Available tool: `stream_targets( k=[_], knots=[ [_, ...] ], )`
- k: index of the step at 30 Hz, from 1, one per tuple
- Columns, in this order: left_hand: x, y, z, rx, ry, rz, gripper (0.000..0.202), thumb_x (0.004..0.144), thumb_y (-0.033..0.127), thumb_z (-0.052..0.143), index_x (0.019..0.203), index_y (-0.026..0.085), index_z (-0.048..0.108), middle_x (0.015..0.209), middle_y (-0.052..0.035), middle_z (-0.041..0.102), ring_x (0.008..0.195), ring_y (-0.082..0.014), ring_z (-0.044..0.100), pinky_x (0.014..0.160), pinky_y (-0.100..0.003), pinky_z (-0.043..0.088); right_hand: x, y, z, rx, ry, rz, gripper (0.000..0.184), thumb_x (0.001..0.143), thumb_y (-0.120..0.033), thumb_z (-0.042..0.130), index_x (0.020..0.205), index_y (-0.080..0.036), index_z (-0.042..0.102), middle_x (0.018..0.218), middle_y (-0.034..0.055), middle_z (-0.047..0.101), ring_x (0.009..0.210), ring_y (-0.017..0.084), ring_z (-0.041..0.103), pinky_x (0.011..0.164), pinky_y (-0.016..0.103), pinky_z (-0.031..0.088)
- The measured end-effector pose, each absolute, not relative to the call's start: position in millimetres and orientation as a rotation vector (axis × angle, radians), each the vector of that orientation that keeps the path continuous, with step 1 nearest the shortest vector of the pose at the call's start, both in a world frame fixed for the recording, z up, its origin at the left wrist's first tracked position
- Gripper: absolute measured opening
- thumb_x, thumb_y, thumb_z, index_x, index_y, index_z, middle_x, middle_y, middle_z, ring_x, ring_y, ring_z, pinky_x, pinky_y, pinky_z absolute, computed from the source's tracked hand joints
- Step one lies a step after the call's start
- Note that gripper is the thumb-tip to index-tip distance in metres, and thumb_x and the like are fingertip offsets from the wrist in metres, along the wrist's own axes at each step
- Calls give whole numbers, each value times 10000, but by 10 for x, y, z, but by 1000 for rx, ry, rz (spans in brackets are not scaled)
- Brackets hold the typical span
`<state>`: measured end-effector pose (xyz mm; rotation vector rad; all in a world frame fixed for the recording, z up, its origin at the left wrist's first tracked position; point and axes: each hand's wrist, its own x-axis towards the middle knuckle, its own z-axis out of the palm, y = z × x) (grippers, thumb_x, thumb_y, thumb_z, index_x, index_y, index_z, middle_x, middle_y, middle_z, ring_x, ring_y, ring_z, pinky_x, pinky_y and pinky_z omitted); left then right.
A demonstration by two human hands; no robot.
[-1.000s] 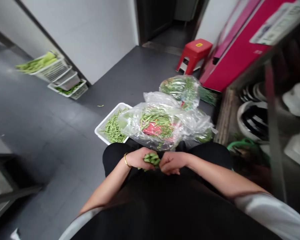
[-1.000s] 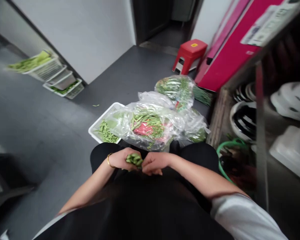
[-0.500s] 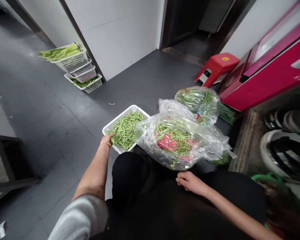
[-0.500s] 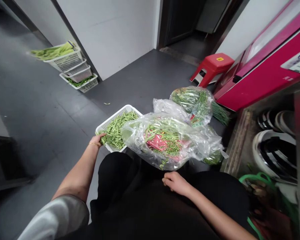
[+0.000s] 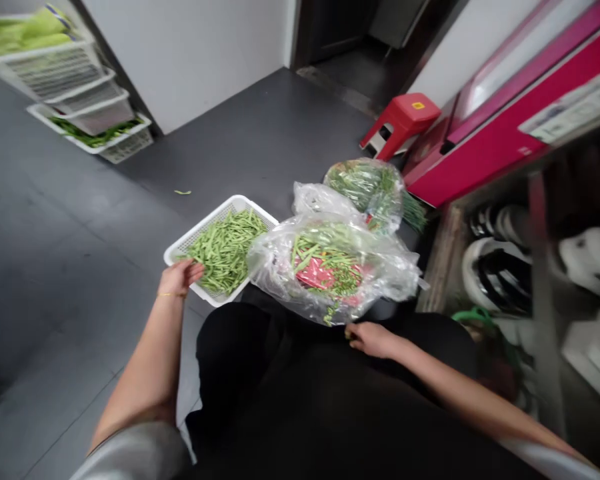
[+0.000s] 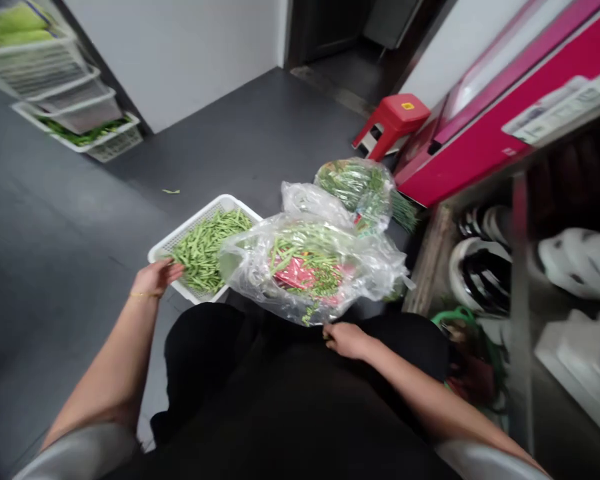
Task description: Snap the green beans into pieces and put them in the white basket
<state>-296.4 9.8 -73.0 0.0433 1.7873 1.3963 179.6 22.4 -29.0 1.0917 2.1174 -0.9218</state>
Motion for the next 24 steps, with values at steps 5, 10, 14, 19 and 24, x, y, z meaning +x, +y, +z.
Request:
stream_targets(
  k=[5,10,14,19,24],
  knots=[
    [-2545,-173,-204,343,1675,1254,201,694,177,681,877,102,648,709,-49,680,632,-149,634,565,-225,516,1471,748,-56,1212,2365,-759,274,907,-324,419,879,-171,644,859,74,678,792,166,621,696,240,410],
    [-1705,-281,497,727,1521,1240,304,665,302,736,913,135,682,761,-59,695,599,-136,611,554,-229,498,952,1092,-207,1369,2540,-371,357,938,-255,324,1242,-174,493,1171,156,590,940,217,615,764,308,459],
    [-813,-308,486,832,1314,986,313,697,356,705,910,130,666,749,-72,685,568,-132,599,509,-232,466,517,1167,-347,968,2687,-366,438,903,-148,347,1332,-208,406,1181,148,588,934,210,619,765,321,476],
    [-336,-396,65,797,1218,736,361,654,393,729,856,104,652,672,-58,651,499,-106,562,443,-200,407,703,1258,-343,947,2720,-411,387,874,-181,436,1253,-210,511,995,106,670,852,206,642,713,287,478],
    [-328,-282,-86,724,1336,772,389,691,424,673,900,97,646,766,-96,660,563,-128,590,473,-214,429,1371,1134,-322,1128,2726,-387,365,930,-268,345,1244,-246,531,1151,107,613,974,219,617,780,306,466]
  ],
)
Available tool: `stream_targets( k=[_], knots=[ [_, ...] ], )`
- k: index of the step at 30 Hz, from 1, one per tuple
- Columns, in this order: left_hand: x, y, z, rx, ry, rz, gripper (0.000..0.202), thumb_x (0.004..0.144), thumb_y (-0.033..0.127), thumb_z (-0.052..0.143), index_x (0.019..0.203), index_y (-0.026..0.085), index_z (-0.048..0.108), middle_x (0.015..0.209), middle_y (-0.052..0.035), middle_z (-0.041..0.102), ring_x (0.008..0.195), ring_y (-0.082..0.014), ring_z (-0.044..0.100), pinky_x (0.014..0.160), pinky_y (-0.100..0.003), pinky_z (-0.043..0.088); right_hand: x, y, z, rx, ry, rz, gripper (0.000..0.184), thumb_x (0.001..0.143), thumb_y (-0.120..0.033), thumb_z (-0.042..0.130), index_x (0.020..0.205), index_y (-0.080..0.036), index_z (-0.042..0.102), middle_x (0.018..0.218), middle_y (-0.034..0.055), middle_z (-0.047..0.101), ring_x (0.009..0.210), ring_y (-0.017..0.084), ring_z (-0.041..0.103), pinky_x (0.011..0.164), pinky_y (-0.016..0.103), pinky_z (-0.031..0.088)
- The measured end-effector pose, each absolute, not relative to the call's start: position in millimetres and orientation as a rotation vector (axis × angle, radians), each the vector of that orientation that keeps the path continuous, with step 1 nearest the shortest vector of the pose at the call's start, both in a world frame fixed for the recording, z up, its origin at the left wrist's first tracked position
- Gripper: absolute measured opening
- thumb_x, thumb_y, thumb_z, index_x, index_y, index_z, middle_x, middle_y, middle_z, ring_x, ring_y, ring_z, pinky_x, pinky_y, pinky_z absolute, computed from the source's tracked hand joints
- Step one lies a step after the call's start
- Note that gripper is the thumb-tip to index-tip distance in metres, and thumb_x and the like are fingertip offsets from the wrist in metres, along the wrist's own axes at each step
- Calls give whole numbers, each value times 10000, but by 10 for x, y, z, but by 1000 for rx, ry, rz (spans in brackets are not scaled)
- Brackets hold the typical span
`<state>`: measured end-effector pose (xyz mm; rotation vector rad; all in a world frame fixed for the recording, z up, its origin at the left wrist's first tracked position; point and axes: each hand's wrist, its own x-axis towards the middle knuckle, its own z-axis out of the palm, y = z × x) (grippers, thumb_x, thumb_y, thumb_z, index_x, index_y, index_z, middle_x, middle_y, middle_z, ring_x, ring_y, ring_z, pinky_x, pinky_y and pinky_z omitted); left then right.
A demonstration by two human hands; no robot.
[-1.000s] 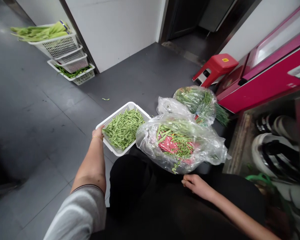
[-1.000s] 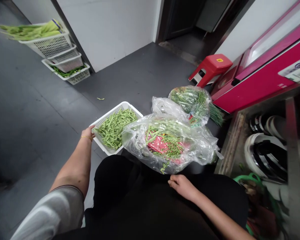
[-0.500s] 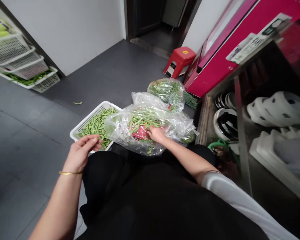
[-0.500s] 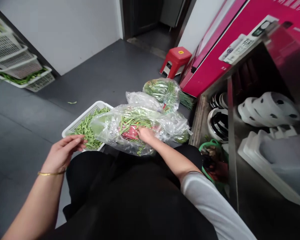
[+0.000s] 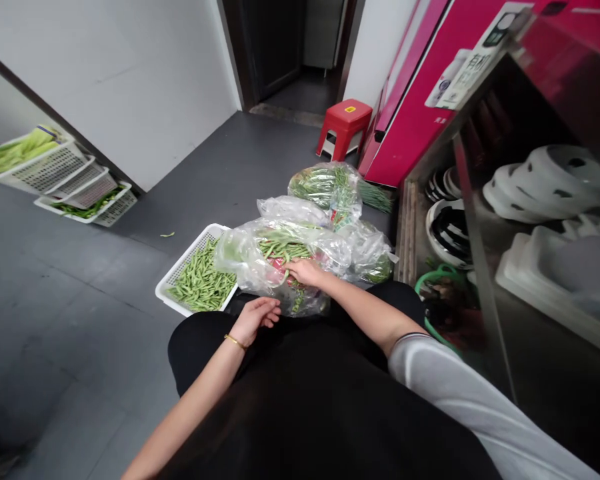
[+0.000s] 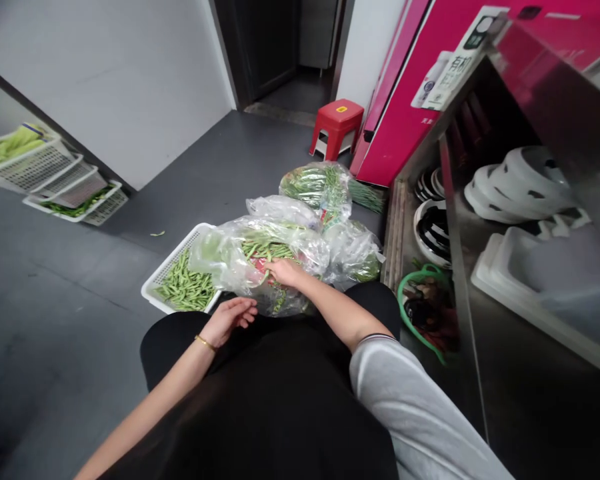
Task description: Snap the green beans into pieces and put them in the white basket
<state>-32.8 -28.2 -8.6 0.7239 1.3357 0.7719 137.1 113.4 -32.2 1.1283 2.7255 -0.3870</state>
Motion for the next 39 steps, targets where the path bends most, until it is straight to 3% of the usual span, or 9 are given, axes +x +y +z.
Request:
stream_targets(
  k=[3,6,11,16,19,23,27,33,39],
  knots=[
    [-203,-75,-112,1087,1494,823,493,769,443,571,1156,137,582,903,-105,669,635,-165,620,538,-257,460,1511,1027,-323,1259,2646,-413,353,923,-254,357,1208,-203,559,1134,124,626,972,224,618,801,317,464],
    [-185,147,-149,1616,1793,359,603,798,385,549,1345,154,442,920,-116,687,766,-238,652,692,-329,475,1512,1036,-321,1341,2541,-422,319,878,-151,402,1131,-140,596,1014,154,668,926,231,636,784,323,469],
    [-822,289,-77,1727,2050,-300,376,830,316,444,931,61,702,936,-246,665,914,-347,635,790,-415,457,1630,1322,-218,1514,2481,-409,346,891,-104,347,1160,-70,562,997,183,666,947,220,632,808,284,453],
    [-1257,191,380,1801,2343,265,387,801,376,480,971,117,713,1043,-187,634,958,-309,612,830,-385,460,1669,1327,-57,1506,2521,-437,363,936,-245,330,1214,-156,546,1085,132,647,993,232,605,837,312,441],
    [-982,116,494,1544,1970,722,401,785,477,518,899,149,719,878,-113,679,732,-221,635,651,-299,492,1570,1010,-5,1324,2688,-484,357,934,-314,357,1223,-238,551,1078,91,641,957,232,603,801,316,444],
    [-468,34,208,859,1368,657,501,744,590,551,782,108,682,504,-49,577,365,-105,454,339,-205,296,1534,578,-19,1176,2854,-494,380,950,-280,313,1260,-252,530,1111,104,593,895,205,596,728,280,442],
    [-234,-34,-56,731,1164,670,309,617,390,765,680,120,630,416,57,432,302,-24,298,309,-158,152,1585,484,-7,1003,2919,-617,349,943,-255,346,1209,-211,567,1063,112,594,891,204,587,737,285,447],
    [-229,-23,31,648,1093,901,265,602,281,786,736,110,635,543,-15,605,440,-91,543,396,-170,408,1582,518,67,1612,2835,-1450,361,916,-280,410,1251,-159,470,996,96,624,843,165,621,743,295,495],
    [-346,-51,-29,384,984,1058,188,678,213,731,787,93,637,555,-28,611,485,-93,564,446,-168,446,1640,180,-11,1255,2229,-2183,304,903,-372,424,1062,-162,576,703,-2,602,547,93,599,494,191,457]
  ],
)
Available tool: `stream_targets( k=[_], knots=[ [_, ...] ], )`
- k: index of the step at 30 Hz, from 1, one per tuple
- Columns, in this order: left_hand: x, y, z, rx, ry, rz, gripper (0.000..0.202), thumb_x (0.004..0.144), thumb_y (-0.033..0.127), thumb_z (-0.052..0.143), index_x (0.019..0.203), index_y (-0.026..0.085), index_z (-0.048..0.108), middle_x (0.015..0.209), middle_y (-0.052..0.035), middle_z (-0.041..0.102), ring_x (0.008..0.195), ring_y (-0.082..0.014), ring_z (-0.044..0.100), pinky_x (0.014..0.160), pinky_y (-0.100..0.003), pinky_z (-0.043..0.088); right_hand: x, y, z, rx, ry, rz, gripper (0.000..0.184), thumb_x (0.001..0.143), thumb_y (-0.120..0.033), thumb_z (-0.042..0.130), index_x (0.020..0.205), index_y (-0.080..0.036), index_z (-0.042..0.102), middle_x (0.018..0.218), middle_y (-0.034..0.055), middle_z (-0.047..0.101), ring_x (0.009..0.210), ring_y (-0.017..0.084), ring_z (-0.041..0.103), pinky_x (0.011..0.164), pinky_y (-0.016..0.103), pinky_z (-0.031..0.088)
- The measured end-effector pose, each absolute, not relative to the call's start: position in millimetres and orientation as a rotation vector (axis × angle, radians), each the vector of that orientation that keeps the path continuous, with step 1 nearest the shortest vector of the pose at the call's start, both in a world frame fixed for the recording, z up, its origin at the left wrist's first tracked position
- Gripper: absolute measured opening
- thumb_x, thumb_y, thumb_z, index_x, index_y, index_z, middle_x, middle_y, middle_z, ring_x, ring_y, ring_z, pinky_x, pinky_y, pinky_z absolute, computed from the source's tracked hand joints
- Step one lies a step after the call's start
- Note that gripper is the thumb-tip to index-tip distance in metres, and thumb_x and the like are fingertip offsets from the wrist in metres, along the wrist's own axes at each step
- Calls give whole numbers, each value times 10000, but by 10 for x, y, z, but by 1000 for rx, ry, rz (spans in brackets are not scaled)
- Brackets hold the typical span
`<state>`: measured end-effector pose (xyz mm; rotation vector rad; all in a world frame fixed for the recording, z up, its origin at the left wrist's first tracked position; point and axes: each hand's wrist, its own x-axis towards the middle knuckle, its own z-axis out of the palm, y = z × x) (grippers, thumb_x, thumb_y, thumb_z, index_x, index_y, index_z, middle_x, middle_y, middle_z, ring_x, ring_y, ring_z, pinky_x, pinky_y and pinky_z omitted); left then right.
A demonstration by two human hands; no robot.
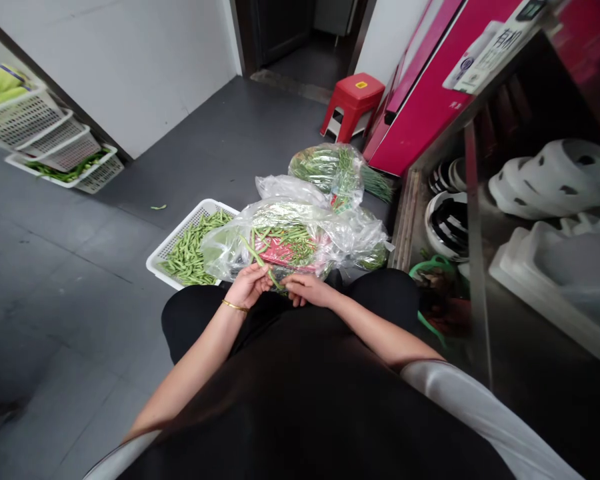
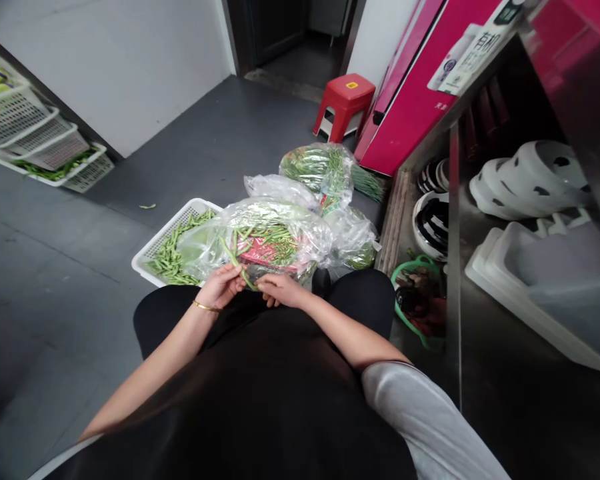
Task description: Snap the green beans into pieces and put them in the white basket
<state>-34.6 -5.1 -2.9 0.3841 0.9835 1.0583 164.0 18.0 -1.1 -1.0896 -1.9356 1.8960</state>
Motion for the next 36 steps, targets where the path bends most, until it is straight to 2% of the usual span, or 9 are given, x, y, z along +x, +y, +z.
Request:
stream_targets(
  k=[6,10,15,19,23,25,29,33,36],
  knots=[
    [-374,-132,35,367,785,892,139,736,237,643,741,104,605,642,-68,604,537,-127,559,512,-239,459,1712,247,153,-777,-2236,2085,302,866,-389,507,1059,-176,602,533,-71,481,427,64,483,447,166,399],
    [-276,-185,126,305,697,942,189,785,305,595,705,142,542,549,-3,465,516,-124,502,523,-259,444,1683,286,264,-634,-2266,2130,366,904,-417,418,1053,-146,614,511,-64,474,431,74,489,473,181,401],
    [-74,-189,193,244,925,1148,225,798,357,600,745,155,516,486,47,386,399,-72,360,399,-189,288,1497,135,341,-662,-2622,1335,286,880,-273,414,827,-151,668,648,13,609,600,110,553,626,221,402],
    [62,-179,252,298,1061,1413,261,772,383,635,733,178,477,457,77,327,385,-55,303,400,-175,244,1349,82,263,-1177,-2721,779,274,842,-231,421,771,-142,671,818,95,681,767,183,601,696,263,411],
    [44,-213,323,429,974,1369,236,757,376,640,774,175,518,463,80,315,384,-52,289,403,-180,247,1454,198,137,-1581,-2788,982,219,792,-304,544,763,-127,668,842,139,684,818,247,634,682,303,454],
    [-7,-240,335,462,908,1226,236,755,378,621,776,154,549,464,79,295,370,-48,262,386,-180,216,1569,284,139,-1503,-2684,1330,266,768,-396,595,752,-135,644,731,94,671,678,206,636,588,274,465],
    [-58,-271,310,515,873,1032,240,741,354,578,715,115,589,451,78,259,361,-41,209,371,-180,164,1654,487,287,-1168,-1724,1934,464,841,-584,429,837,-143,571,583,-9,580,415,75,495,407,185,404],
    [-57,-281,305,562,890,916,224,730,317,579,707,99,623,472,50,335,386,-48,261,388,-192,210,1547,673,394,-1053,-1360,1808,429,738,-572,592,712,-153,503,495,-59,482,353,43,397,348,163,339],
    [-66,-297,287,570,865,898,227,729,311,577,737,93,640,541,7,442,438,-72,373,440,-219,311,1527,659,426,-1157,-1376,1695,397,774,-548,560,704,-167,472,493,-58,469,361,61,414,363,187,366]
  ],
)
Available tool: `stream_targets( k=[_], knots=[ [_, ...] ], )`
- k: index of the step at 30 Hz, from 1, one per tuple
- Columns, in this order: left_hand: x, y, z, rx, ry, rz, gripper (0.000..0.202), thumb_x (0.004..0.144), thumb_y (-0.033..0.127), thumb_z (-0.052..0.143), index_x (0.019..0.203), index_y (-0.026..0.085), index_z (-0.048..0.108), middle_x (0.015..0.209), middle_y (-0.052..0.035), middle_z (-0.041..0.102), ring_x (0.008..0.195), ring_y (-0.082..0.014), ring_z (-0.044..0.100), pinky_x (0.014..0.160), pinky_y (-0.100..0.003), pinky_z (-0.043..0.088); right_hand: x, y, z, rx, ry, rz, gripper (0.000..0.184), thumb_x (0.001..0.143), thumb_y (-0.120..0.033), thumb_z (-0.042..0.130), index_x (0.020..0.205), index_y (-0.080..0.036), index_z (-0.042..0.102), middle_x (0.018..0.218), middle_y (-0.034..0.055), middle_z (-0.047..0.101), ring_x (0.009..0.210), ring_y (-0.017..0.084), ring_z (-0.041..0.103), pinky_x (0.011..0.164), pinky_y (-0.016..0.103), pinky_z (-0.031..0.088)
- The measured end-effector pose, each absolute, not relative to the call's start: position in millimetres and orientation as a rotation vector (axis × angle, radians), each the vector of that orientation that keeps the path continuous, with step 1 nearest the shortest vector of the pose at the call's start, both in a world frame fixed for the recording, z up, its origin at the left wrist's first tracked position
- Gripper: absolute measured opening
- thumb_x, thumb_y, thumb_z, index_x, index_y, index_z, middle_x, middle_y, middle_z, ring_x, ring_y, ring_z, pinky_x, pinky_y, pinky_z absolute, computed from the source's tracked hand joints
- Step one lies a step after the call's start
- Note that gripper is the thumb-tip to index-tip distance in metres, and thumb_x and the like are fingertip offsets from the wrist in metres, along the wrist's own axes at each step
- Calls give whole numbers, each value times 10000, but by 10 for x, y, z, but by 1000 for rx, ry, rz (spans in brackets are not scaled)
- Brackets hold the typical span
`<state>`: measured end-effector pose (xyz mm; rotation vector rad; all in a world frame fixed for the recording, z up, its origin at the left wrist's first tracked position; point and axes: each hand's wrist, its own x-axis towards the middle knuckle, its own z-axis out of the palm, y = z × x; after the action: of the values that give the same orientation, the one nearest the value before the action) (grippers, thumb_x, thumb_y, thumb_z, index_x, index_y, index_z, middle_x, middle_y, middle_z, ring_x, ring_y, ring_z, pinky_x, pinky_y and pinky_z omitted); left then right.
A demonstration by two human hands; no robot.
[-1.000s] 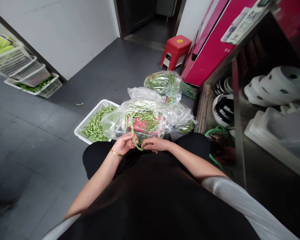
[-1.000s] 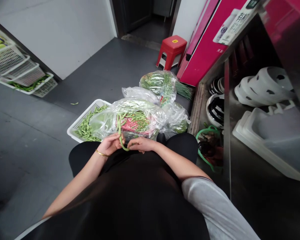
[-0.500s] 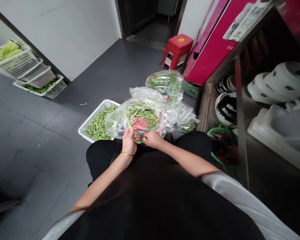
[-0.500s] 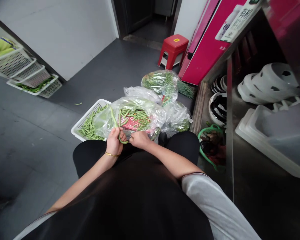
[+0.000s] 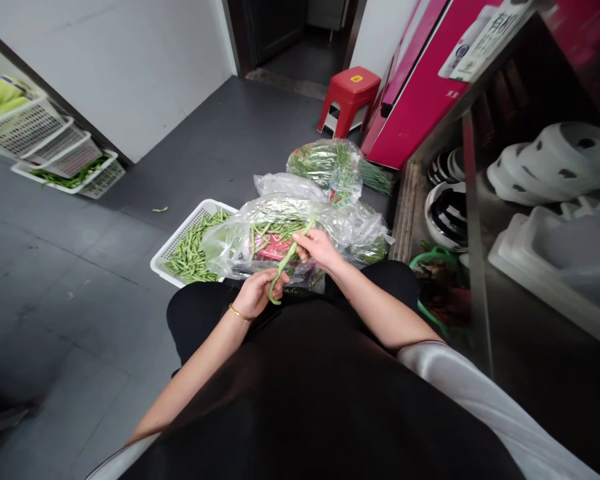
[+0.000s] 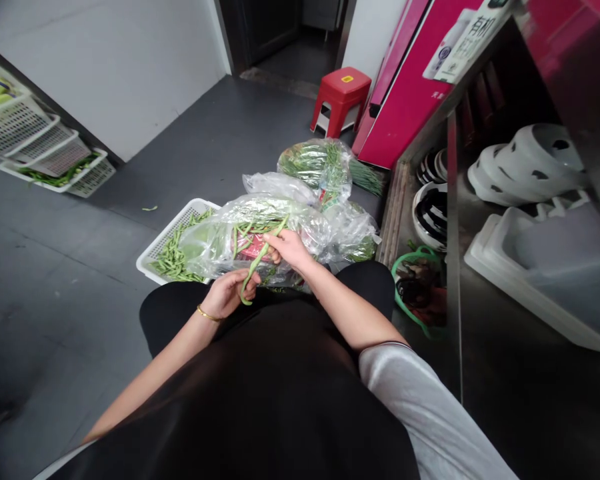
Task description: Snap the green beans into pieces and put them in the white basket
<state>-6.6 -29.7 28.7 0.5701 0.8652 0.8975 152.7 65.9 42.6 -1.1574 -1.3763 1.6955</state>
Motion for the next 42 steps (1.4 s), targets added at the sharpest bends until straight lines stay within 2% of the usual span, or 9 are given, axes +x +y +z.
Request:
stream_targets(
  k=[7,12,18,24,27,30,34,39,42],
  knots=[
    [-49,-243,18,555,1234,1043,144,670,214,575,547,156,526,431,37,403,365,-68,336,377,-202,243,1575,57,605,-993,-2078,1321,325,806,-498,553,840,-177,587,794,51,642,788,163,613,732,285,487],
    [-27,-198,42,541,1130,960,183,663,274,608,604,163,474,447,24,489,353,-85,424,375,-201,322,1497,107,248,-1101,-1804,1889,391,874,-504,422,788,-140,537,611,21,604,506,115,573,502,234,464],
    [47,-293,125,655,1202,817,209,696,328,580,714,194,420,454,23,553,295,-91,396,306,-179,249,1517,230,162,-1207,-2151,1408,211,803,-322,600,725,-136,539,618,9,588,566,100,554,546,207,430],
    [-92,-388,241,1124,1182,1086,180,799,351,559,835,181,514,493,51,521,378,-72,387,396,-187,287,1650,102,402,-635,-1543,2478,389,779,-545,563,787,-162,493,421,-126,333,308,52,352,336,180,365],
    [-129,-360,251,986,1195,1321,242,823,391,539,948,184,531,521,56,499,405,-78,382,427,-201,316,1603,-19,359,-493,-1473,2703,421,732,-552,620,772,-146,515,401,-125,346,301,62,386,327,183,373],
    [-86,-320,224,829,1172,1254,322,765,388,613,999,173,557,595,42,520,457,-84,427,467,-214,362,1492,-54,216,-790,-1701,2404,396,759,-526,605,688,-147,517,403,-78,452,331,82,456,366,192,390],
    [-58,-309,184,990,1387,1056,265,600,294,754,768,143,616,624,24,544,521,-87,477,502,-205,375,1437,32,183,-1060,-2291,1812,449,828,-512,534,576,-141,533,483,5,561,458,118,554,502,224,429],
    [-142,-350,200,1146,1329,796,133,638,257,680,678,140,631,536,32,519,442,-71,409,461,-208,339,1601,132,497,-1163,-2804,862,350,844,-456,561,951,-126,612,919,123,659,844,209,615,704,283,425],
    [-164,-376,232,1327,1235,709,42,609,168,657,623,137,632,567,23,541,508,-76,440,507,-202,354,1666,158,571,-837,-3023,872,223,914,-312,471,935,-146,618,898,102,656,802,185,609,678,271,403]
  ],
)
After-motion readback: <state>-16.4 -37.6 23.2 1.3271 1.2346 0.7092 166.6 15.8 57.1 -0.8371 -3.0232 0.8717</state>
